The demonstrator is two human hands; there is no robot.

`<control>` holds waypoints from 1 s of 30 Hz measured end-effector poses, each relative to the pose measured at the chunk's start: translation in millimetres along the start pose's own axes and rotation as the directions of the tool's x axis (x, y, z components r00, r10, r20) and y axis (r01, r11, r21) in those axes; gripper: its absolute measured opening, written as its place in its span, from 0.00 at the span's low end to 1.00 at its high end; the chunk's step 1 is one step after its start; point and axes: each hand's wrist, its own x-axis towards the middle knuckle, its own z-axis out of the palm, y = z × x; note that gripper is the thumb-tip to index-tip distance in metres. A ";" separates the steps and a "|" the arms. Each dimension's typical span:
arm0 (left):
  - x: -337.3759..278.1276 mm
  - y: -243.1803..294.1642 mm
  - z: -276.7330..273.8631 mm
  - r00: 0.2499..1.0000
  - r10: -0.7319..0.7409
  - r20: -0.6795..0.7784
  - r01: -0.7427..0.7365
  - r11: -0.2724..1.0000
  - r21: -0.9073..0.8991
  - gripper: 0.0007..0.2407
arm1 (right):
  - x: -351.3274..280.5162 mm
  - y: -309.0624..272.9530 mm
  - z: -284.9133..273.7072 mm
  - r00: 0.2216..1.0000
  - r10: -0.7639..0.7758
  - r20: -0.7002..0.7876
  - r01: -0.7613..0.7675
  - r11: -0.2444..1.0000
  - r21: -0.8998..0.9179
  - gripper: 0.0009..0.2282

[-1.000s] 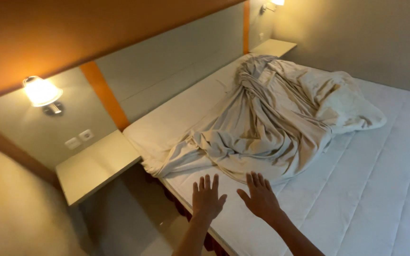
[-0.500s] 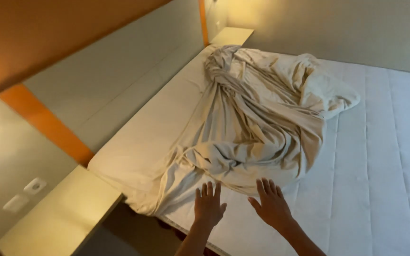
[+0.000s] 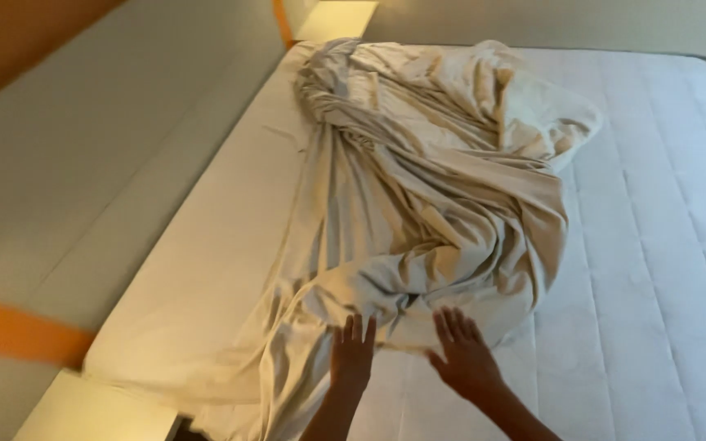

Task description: The person folds and smooths a white duvet on a bed. They repeatedly fold the duvet in half and smooth it out, then unfold it and repeat the process.

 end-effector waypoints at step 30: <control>46.0 -208.0 23.3 0.881 0.149 -0.449 -0.201 0.977 -0.070 0.03 | 161.2 -192.5 86.0 0.957 0.045 -0.286 -0.132 0.947 -0.293 0.42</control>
